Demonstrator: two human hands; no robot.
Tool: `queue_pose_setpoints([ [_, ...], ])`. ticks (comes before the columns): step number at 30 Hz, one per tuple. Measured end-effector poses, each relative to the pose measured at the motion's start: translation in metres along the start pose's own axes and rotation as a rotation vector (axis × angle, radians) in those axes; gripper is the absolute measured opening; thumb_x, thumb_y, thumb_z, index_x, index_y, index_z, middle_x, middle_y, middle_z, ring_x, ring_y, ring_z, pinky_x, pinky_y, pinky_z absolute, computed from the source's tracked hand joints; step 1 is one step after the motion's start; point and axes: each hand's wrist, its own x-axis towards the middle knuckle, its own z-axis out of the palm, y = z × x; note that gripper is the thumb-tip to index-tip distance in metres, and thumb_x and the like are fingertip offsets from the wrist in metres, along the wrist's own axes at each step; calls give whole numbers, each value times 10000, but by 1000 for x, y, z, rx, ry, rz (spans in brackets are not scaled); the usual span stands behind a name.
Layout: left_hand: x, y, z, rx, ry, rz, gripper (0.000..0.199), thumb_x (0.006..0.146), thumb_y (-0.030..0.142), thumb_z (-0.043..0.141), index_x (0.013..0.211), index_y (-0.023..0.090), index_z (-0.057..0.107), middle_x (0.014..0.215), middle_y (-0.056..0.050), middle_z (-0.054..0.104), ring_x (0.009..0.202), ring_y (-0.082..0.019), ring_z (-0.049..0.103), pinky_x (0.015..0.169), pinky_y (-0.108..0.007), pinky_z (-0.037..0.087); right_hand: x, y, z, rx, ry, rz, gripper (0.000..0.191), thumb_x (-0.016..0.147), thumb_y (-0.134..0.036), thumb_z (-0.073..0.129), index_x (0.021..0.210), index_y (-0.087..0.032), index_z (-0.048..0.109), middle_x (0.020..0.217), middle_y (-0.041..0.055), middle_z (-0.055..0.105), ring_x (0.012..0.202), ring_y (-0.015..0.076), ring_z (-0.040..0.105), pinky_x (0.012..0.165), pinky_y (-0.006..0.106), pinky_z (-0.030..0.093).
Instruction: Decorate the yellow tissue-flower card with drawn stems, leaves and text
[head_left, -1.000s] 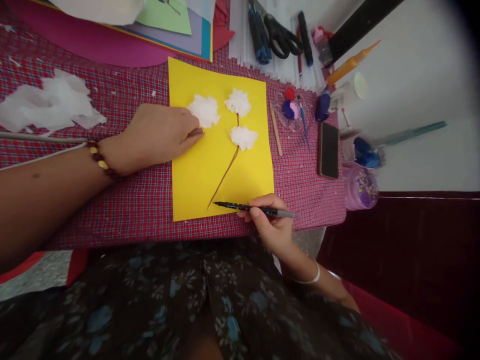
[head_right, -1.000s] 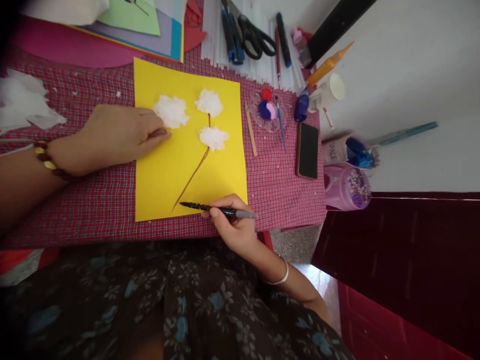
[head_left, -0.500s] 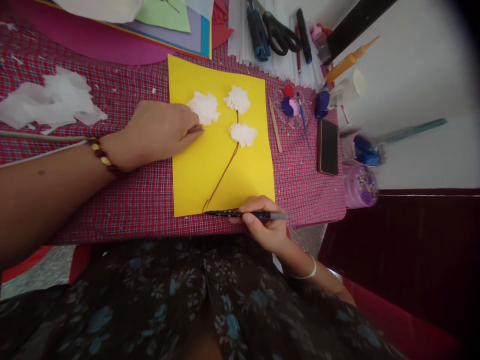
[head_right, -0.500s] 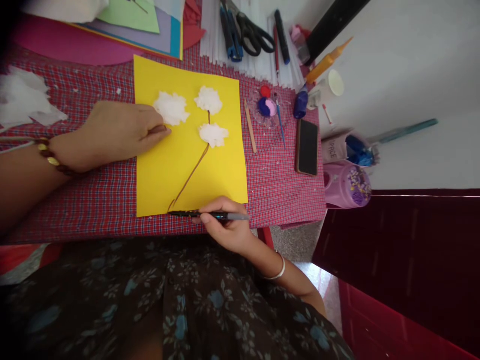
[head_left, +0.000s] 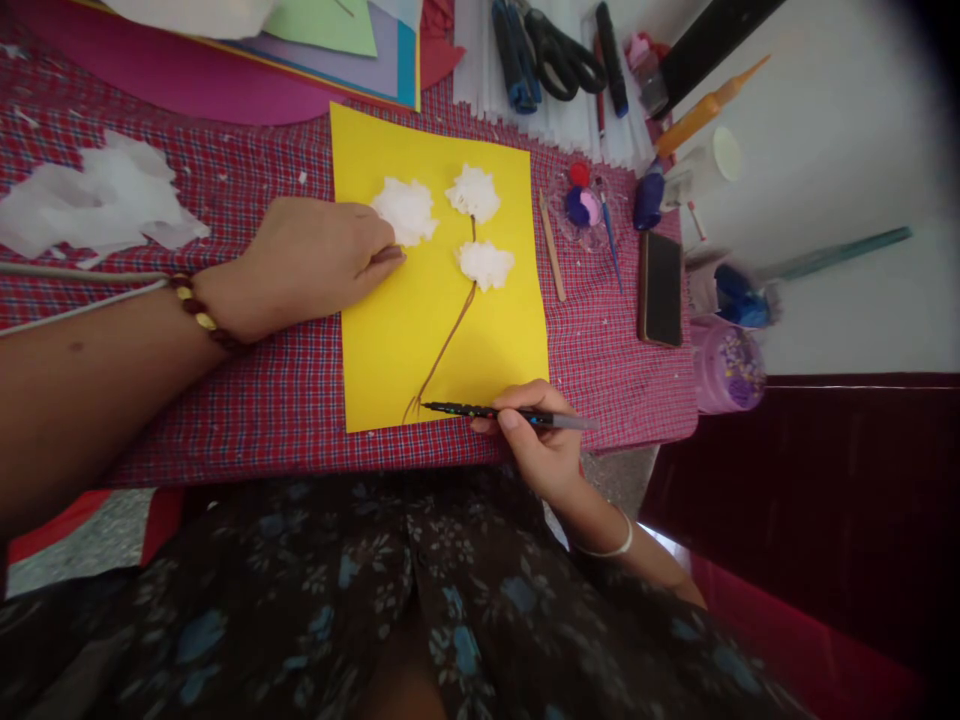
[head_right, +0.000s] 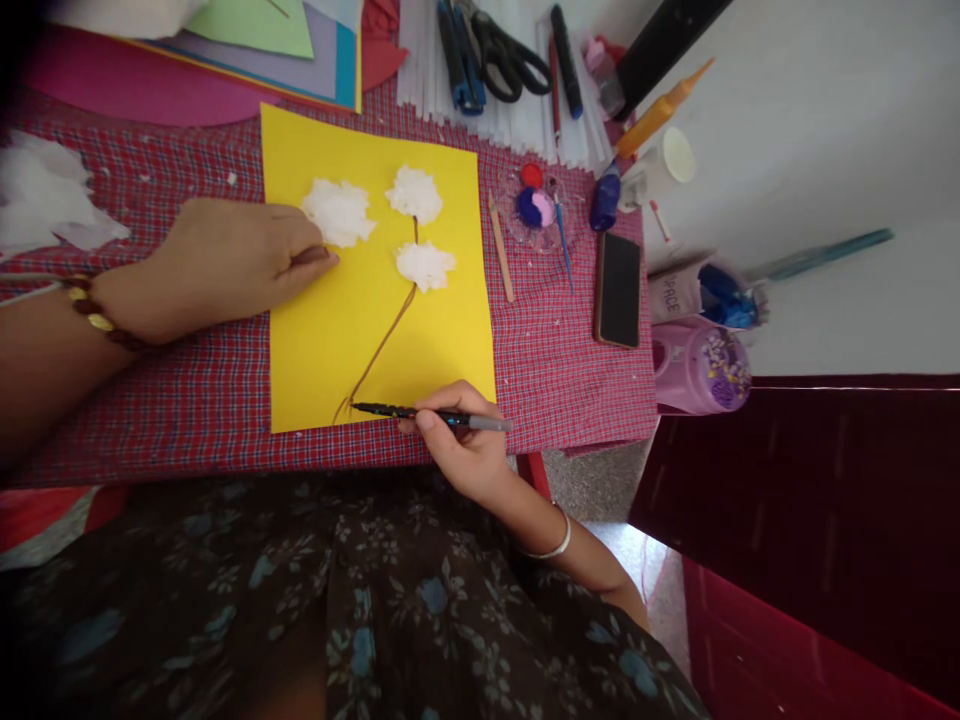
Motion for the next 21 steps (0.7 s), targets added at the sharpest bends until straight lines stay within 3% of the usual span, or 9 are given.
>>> queue_pose_setpoints([
  [7,0,1,2,-30,5,-27,512,1019,456,271,1101,109,639,1214,-166,651,1160,-335,595,968,-455,428,4,1,-3,-107,-172,-192,43,898,-244,673,856,-238,677,673,-8,691,648,126,659,606,265,523],
  [12,1,2,1,-22,-19,-40,517,1020,452,269,1133,101,630,1243,-163,634,1191,-332,583,999,-454,410,1,2,-1,-78,-16,-44,59,926,-298,651,949,-244,654,787,-13,692,609,100,664,587,251,532],
  [18,0,2,-1,10,-12,-28,513,1038,452,265,1105,89,622,1207,-146,648,1129,-292,592,959,-412,425,1,2,-3,-28,-56,-78,154,933,-342,630,827,-232,607,664,-37,630,535,93,610,507,232,467],
  [21,-1,1,-2,10,-15,5,515,1042,452,266,1096,86,625,1193,-153,650,1099,-284,589,921,-390,437,2,1,-3,-30,-21,-39,125,932,-355,637,887,-239,627,723,-24,662,600,109,655,563,251,508],
])
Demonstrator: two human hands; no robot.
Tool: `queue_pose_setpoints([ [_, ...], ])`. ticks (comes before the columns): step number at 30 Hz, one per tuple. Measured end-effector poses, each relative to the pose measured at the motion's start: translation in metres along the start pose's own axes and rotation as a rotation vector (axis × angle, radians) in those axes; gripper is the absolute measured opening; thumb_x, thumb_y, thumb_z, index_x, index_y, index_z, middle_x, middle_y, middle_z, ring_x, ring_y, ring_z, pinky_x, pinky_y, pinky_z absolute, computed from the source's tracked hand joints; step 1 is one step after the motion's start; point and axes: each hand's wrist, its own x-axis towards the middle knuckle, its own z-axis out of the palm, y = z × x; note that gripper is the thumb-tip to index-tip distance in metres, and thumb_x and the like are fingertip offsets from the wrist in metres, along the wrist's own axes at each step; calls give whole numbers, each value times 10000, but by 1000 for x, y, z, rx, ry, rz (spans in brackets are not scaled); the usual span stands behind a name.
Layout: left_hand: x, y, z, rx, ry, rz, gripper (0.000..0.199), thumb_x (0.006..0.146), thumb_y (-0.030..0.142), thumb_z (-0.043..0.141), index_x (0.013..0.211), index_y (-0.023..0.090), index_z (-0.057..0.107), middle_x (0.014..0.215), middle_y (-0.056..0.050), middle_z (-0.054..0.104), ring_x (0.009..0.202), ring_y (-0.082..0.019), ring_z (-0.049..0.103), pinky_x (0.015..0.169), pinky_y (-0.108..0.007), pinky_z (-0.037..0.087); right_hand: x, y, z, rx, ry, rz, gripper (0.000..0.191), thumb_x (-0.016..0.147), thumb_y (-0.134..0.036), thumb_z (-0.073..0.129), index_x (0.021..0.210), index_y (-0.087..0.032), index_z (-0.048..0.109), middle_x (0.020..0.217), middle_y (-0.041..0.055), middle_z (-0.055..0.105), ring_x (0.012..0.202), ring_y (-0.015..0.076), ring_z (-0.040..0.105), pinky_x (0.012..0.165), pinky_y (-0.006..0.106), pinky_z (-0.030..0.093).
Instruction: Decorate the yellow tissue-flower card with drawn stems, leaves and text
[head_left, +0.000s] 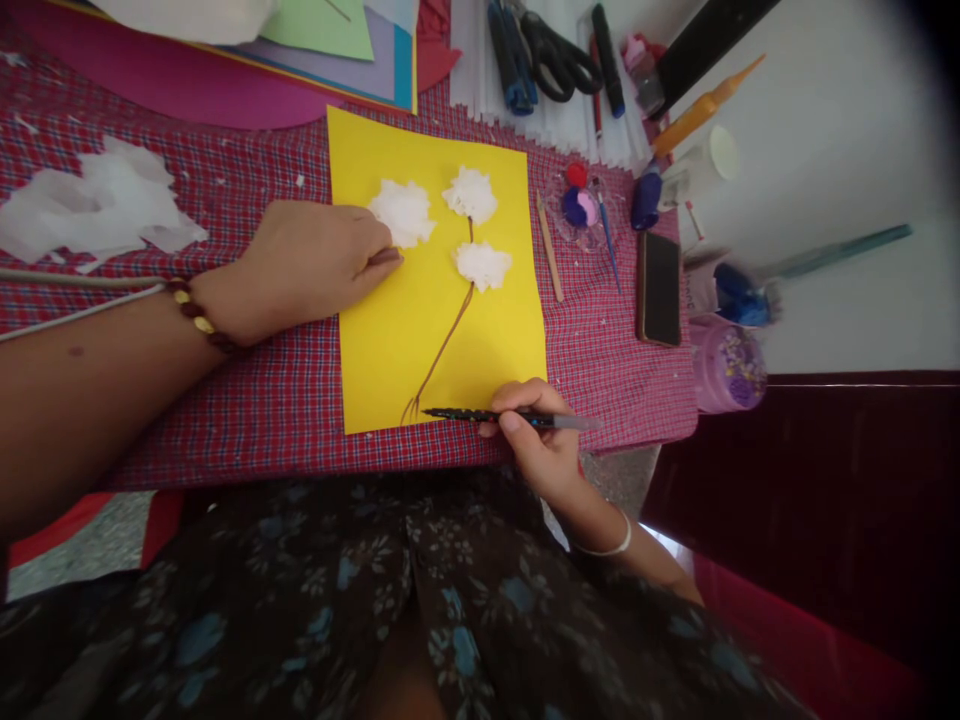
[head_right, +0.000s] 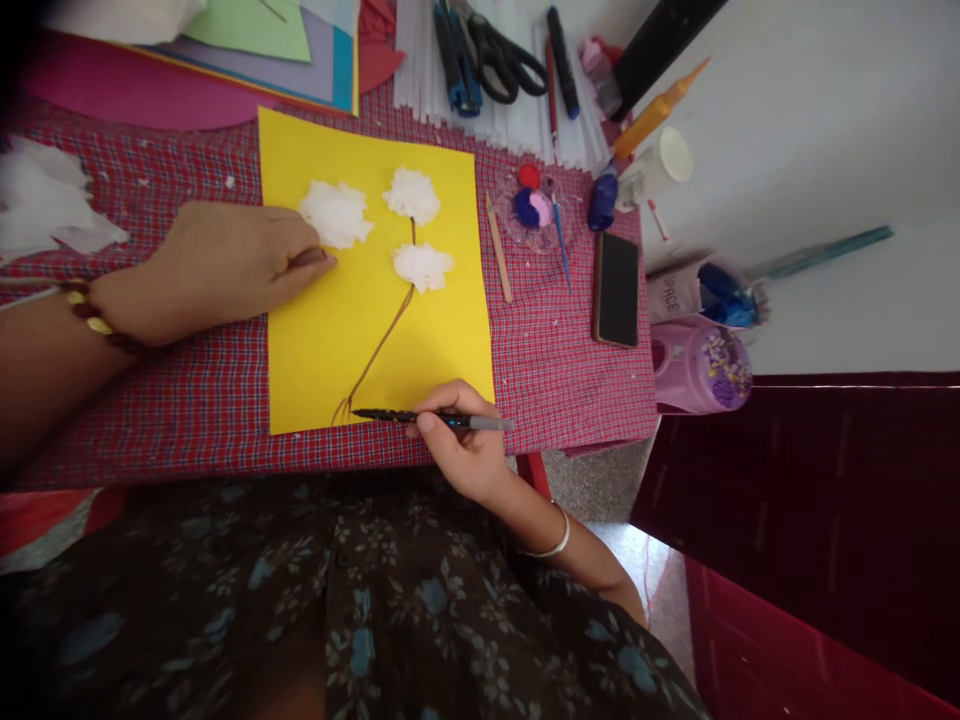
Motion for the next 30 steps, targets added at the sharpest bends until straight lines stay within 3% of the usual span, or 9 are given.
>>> queue_pose_setpoints([
  [3,0,-1,0,7,17,6,505,1040,449,274,1084,98,633,1156,-152,657,1058,-290,597,851,-377,442,0,-1,1,-87,7,35,101,923,-345,650,948,-247,655,807,1,689,704,131,676,626,276,530],
  [8,0,-1,-1,64,26,26,496,1047,438,264,1078,101,626,1136,-134,661,993,-256,597,758,-331,416,0,0,0,-123,-108,-45,102,903,-338,664,871,-241,660,732,0,685,680,137,651,615,287,513],
  [13,-2,1,-2,119,33,34,515,1055,451,234,1081,112,621,1134,-125,669,968,-239,600,700,-303,399,-1,0,3,-88,43,12,68,929,-317,640,943,-253,653,805,0,697,695,133,685,609,282,525],
  [18,-1,2,-4,40,23,14,494,1047,427,284,1086,78,631,1155,-154,665,1046,-288,619,805,-345,427,2,0,3,-113,-126,-129,92,898,-319,671,844,-245,667,706,-3,680,685,142,648,645,313,522],
  [22,0,0,-2,31,32,26,478,1035,423,288,1050,91,632,1127,-165,672,1028,-305,635,773,-352,428,8,-2,-5,80,-43,26,137,917,-381,656,896,-246,655,723,-18,678,617,123,661,564,272,525],
  [26,3,-5,4,31,53,41,453,1025,442,294,999,144,635,1044,-134,684,957,-288,657,689,-327,401,43,-14,-16,107,41,26,115,918,-373,668,972,-271,672,780,-27,693,664,114,687,657,276,571],
  [30,6,-7,6,3,64,47,461,1027,446,281,968,164,641,993,-121,701,912,-279,670,639,-320,365,109,-25,-15,39,-14,-92,178,887,-428,682,943,-261,660,761,-18,673,705,136,679,689,309,571],
])
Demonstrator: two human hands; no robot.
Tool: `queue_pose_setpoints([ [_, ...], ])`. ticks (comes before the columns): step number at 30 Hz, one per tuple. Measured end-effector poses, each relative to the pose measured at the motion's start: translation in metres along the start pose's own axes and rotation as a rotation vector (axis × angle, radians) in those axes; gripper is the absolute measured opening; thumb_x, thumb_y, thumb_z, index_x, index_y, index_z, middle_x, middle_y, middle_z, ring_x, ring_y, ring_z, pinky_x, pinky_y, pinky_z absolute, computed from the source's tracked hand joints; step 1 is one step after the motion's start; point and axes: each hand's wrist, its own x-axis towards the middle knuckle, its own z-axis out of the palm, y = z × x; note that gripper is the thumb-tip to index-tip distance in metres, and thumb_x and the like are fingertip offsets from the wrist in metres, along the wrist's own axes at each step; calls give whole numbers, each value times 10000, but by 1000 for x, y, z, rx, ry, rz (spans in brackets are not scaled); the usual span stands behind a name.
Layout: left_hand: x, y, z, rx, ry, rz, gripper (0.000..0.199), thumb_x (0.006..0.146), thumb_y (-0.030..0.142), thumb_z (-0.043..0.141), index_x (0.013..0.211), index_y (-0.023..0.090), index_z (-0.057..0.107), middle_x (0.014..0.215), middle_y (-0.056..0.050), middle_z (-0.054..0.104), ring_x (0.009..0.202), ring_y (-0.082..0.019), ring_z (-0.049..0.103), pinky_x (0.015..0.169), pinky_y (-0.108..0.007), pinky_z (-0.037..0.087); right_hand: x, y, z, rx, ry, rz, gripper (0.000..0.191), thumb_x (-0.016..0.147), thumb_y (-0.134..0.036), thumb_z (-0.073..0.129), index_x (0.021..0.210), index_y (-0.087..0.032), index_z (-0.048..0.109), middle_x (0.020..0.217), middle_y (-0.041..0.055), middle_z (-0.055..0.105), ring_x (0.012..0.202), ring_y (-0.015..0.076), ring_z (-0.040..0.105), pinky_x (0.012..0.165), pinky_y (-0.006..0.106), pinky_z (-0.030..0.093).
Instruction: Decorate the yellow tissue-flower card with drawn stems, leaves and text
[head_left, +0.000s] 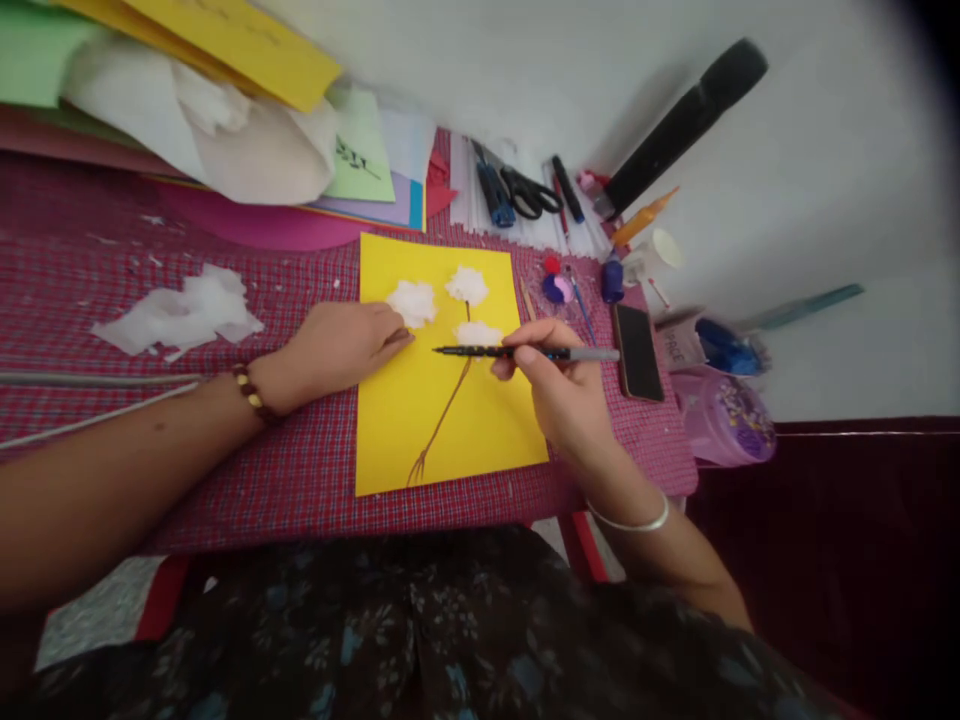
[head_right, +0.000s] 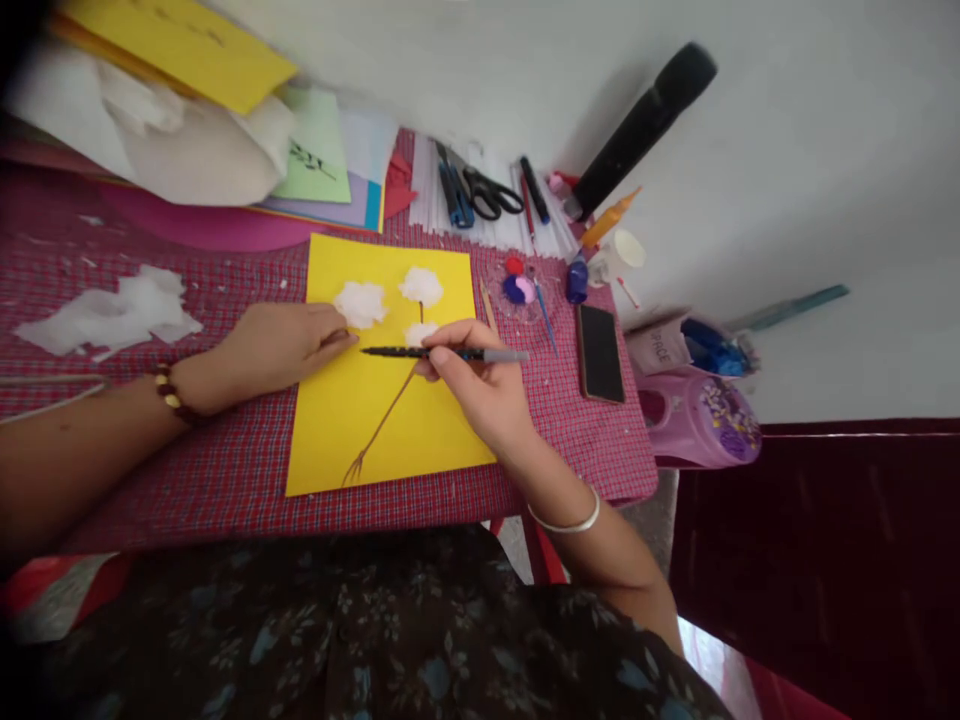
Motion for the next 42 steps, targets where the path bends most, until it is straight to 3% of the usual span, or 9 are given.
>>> queue_pose_setpoints([
  [4,-1,-1,-2,-11,1,12,441,1027,453,297,917,180,625,947,-116,711,839,-266,671,595,-337,338,58,7,11,-16,27,-92,210,899,-455,644,886,-248,612,665,-42,602,625,110,617,632,281,521],
  [7,-1,-4,-1,-23,1,46,402,1026,438,307,871,195,588,909,-105,694,821,-261,660,586,-338,325,71,16,15,-6,78,-141,226,891,-449,644,828,-238,592,611,-57,556,559,93,558,578,260,474],
  [13,-3,-16,2,-216,49,61,325,983,403,342,739,223,462,746,-63,616,691,-215,579,604,-339,338,55,25,-2,-87,69,-87,206,838,-404,689,827,-228,584,676,-53,599,616,96,601,618,262,488],
  [19,-3,-20,-2,-390,249,-149,393,981,481,328,673,241,375,616,-8,480,580,-171,454,591,-336,310,53,31,-7,-100,-66,-32,188,843,-379,690,817,-222,589,712,-35,638,664,107,639,674,283,519],
  [27,-1,-23,-4,-159,51,-118,365,980,467,320,748,234,479,775,-58,606,665,-218,531,586,-341,265,57,42,-2,-15,37,1,141,836,-324,671,784,-218,594,630,-53,621,580,90,609,616,259,513],
  [31,0,-23,-4,-141,29,-111,370,982,473,313,765,231,489,809,-73,626,704,-239,567,599,-342,286,47,27,3,50,85,-4,131,857,-324,676,807,-219,616,634,-42,657,557,83,599,557,232,486],
  [34,0,-22,-5,-132,14,-97,370,986,456,305,760,221,480,828,-79,630,715,-238,575,607,-340,288,33,19,8,56,5,62,136,877,-354,670,901,-221,659,704,-19,711,563,84,599,527,226,482],
  [37,0,-22,-4,-128,-1,-98,364,981,441,288,788,214,497,851,-87,637,753,-249,590,612,-341,289,19,22,13,45,-21,117,178,876,-374,668,965,-220,671,791,2,746,555,78,592,487,215,469],
  [42,1,-24,-1,-118,3,-101,387,980,450,274,811,205,521,845,-79,632,766,-243,590,609,-336,278,12,34,19,31,69,155,216,884,-414,650,967,-216,664,815,22,763,496,74,571,421,206,435],
])
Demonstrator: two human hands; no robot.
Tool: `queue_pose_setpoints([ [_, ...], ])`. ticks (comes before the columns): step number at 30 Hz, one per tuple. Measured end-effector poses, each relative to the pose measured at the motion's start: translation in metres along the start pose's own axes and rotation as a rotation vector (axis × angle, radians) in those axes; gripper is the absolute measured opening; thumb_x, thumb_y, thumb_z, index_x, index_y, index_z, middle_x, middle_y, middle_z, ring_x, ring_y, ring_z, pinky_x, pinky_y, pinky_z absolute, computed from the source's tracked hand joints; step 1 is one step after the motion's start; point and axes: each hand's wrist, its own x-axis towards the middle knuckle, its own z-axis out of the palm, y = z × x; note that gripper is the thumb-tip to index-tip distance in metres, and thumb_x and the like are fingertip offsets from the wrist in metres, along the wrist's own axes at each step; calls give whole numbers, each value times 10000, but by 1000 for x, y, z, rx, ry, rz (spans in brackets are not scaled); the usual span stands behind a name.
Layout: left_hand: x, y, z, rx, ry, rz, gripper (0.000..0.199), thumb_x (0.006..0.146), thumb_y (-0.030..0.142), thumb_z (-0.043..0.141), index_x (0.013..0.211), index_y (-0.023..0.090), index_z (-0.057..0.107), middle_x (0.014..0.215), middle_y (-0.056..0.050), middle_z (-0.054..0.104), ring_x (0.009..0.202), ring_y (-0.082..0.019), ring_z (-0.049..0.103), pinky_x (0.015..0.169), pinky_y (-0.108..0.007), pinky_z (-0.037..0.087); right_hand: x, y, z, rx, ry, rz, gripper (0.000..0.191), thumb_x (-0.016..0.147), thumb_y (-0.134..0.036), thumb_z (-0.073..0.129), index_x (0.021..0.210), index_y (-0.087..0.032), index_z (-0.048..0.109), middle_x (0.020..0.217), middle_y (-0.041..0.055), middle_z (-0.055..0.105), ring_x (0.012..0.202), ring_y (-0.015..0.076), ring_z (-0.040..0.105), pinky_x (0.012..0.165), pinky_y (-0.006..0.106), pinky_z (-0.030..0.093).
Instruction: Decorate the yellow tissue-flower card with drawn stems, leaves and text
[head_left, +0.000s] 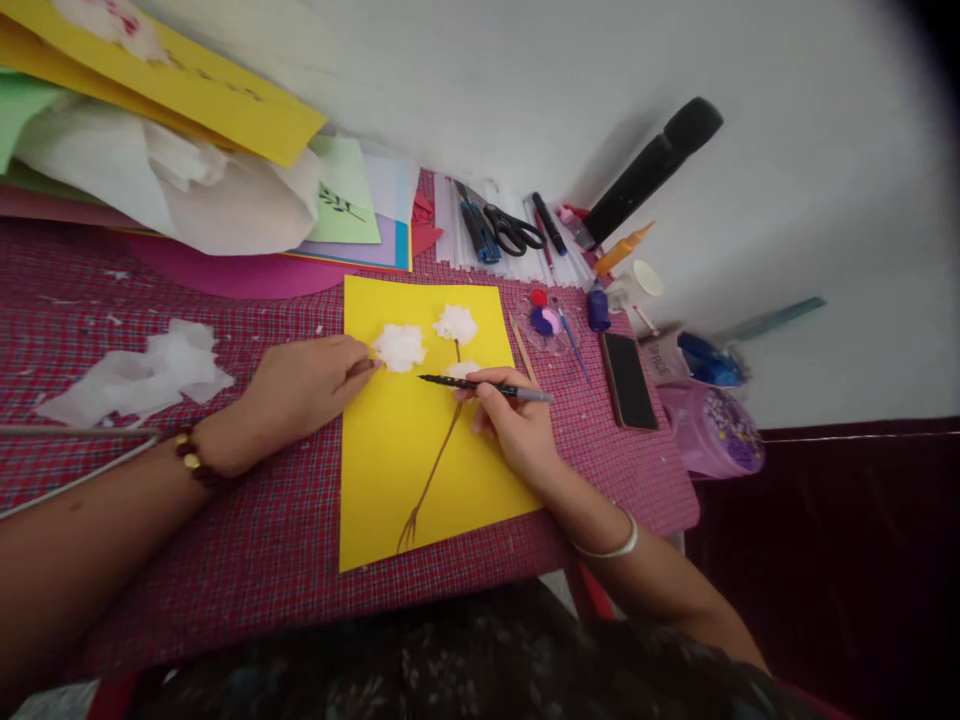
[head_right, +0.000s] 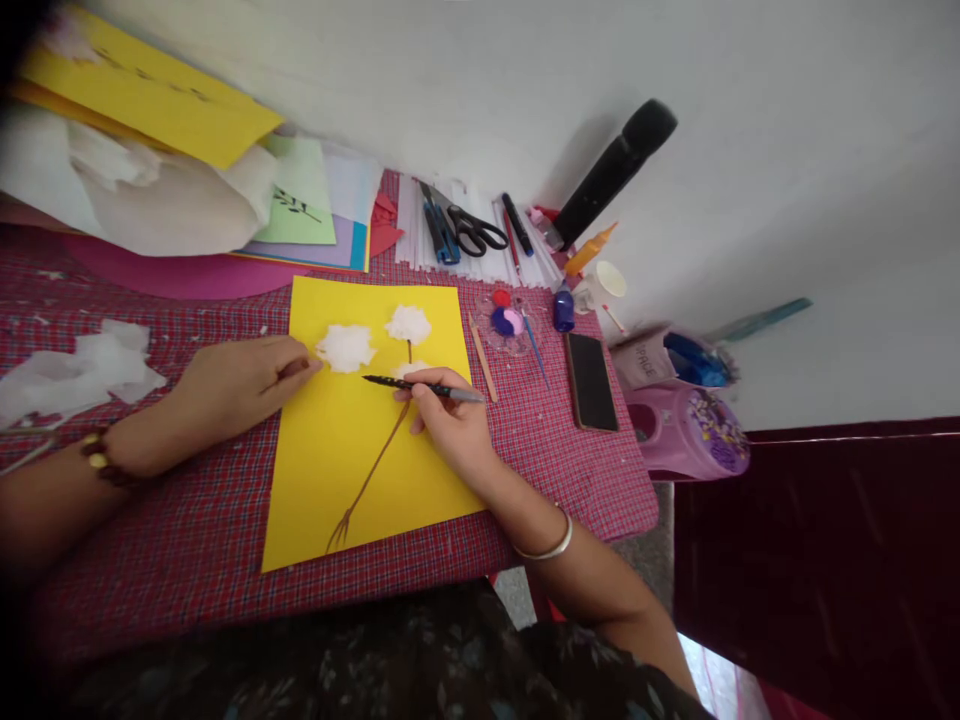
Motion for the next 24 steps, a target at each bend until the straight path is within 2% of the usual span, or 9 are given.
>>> queue_pose_setpoints([
  [3,0,0,1,-2,-7,0,380,982,451,286,802,205,513,846,-78,628,758,-238,584,600,-332,265,2,2,2,-69,16,-33,221,881,-414,664,987,-221,684,856,43,773,576,106,642,453,228,473],
  [8,0,1,0,-18,-8,-3,346,978,436,310,793,209,495,878,-79,637,749,-231,576,594,-328,259,7,5,3,-183,35,-134,167,886,-363,659,979,-234,711,911,43,774,821,157,742,669,292,565],
  [15,0,0,-1,-17,-18,-6,347,990,432,311,786,213,487,872,-78,640,722,-223,560,579,-327,235,9,4,4,-179,10,-141,166,885,-351,656,981,-223,703,880,36,778,808,149,739,694,291,562],
  [24,-2,5,-6,20,-15,4,324,1012,389,353,826,190,530,855,-67,631,735,-204,555,580,-307,238,9,4,6,-184,-2,-98,175,885,-354,654,987,-217,691,866,32,765,720,129,692,586,267,520],
])
